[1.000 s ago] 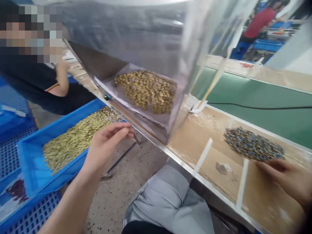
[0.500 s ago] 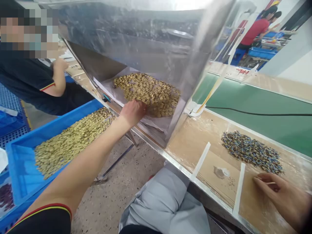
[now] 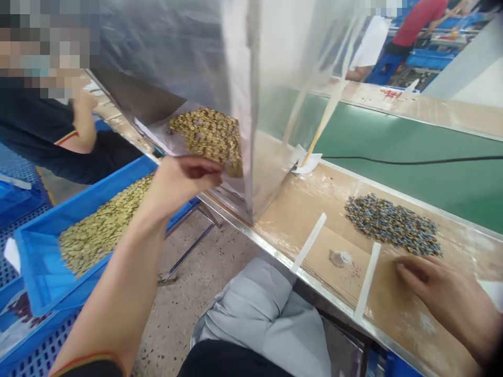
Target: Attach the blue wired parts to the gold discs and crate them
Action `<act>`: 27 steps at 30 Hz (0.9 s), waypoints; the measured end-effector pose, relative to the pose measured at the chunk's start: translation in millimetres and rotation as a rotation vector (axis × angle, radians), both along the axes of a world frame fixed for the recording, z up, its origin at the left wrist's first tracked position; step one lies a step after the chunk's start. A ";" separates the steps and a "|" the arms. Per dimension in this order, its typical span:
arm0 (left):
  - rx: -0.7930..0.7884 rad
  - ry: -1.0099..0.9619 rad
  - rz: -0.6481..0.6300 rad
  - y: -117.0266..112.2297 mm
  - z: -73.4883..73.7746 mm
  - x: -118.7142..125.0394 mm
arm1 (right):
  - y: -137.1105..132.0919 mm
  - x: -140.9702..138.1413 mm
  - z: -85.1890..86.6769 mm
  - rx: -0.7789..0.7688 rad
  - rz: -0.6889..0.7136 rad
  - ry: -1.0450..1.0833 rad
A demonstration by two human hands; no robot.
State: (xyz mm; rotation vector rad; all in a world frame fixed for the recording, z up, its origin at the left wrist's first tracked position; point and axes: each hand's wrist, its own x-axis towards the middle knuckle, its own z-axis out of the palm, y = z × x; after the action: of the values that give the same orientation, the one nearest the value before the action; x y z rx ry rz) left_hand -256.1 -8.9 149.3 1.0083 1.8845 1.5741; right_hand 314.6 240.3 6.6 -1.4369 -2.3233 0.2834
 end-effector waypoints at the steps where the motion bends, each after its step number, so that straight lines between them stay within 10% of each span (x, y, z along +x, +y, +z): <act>1: 0.091 -0.152 -0.034 -14.1 -5.0 16.8 | -3.7 2.8 5.3 -0.072 0.010 -0.007; 10: 0.093 -1.080 -0.266 -12.4 -89.6 177.4 | -63.0 -22.4 14.7 -0.439 -0.263 0.472; 27: -0.133 -1.014 -0.359 27.9 -125.2 213.0 | -100.2 -55.8 6.8 -0.401 -0.200 0.903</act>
State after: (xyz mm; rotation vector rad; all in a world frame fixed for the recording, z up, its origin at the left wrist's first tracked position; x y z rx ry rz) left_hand -43.2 19.0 24.1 0.3177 1.0123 1.3259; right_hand 258.8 140.1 13.4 -1.2967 -1.4221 1.1191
